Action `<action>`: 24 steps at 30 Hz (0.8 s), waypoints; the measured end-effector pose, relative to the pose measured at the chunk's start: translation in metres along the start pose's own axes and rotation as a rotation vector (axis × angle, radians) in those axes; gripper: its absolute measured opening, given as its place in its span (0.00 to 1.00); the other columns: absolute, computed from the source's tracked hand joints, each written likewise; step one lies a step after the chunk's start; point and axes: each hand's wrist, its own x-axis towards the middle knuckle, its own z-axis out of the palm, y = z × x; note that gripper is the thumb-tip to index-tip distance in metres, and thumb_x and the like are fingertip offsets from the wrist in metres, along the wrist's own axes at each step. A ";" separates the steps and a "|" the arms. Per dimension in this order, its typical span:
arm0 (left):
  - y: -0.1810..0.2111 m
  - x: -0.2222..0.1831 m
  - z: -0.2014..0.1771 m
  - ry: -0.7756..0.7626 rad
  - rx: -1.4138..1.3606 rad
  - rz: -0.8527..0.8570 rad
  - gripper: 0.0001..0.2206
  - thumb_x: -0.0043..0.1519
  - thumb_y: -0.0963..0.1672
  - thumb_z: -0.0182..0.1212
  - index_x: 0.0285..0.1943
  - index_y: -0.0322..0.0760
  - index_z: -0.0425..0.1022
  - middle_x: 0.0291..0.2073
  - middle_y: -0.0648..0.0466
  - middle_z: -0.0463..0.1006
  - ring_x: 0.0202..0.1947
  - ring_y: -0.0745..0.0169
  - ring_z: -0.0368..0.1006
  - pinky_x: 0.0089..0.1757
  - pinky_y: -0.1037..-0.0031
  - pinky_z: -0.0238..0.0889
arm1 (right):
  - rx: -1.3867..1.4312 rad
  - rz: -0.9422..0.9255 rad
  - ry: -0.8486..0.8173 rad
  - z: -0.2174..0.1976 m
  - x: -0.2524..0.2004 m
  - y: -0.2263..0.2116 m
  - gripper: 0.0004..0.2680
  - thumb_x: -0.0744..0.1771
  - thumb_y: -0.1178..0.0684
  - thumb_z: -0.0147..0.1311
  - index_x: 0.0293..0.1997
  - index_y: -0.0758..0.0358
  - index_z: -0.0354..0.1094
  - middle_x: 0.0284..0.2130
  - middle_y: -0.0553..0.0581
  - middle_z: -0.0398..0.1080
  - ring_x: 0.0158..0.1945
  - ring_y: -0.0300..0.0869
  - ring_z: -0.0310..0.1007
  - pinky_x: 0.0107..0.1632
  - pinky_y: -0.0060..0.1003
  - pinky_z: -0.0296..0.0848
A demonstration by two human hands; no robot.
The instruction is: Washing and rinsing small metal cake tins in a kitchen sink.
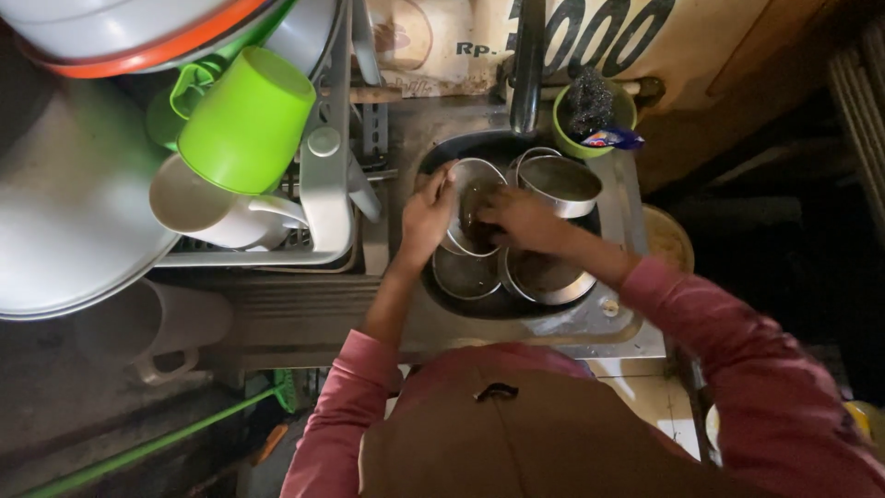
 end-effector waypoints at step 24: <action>-0.104 0.056 0.043 -0.049 -0.161 0.019 0.22 0.71 0.57 0.48 0.65 0.47 0.76 0.56 0.44 0.82 0.56 0.48 0.79 0.54 0.64 0.68 | 0.518 0.364 -0.078 0.002 0.004 -0.048 0.19 0.69 0.36 0.51 0.55 0.64 0.68 0.47 0.66 0.71 0.55 0.57 0.71 0.60 0.48 0.68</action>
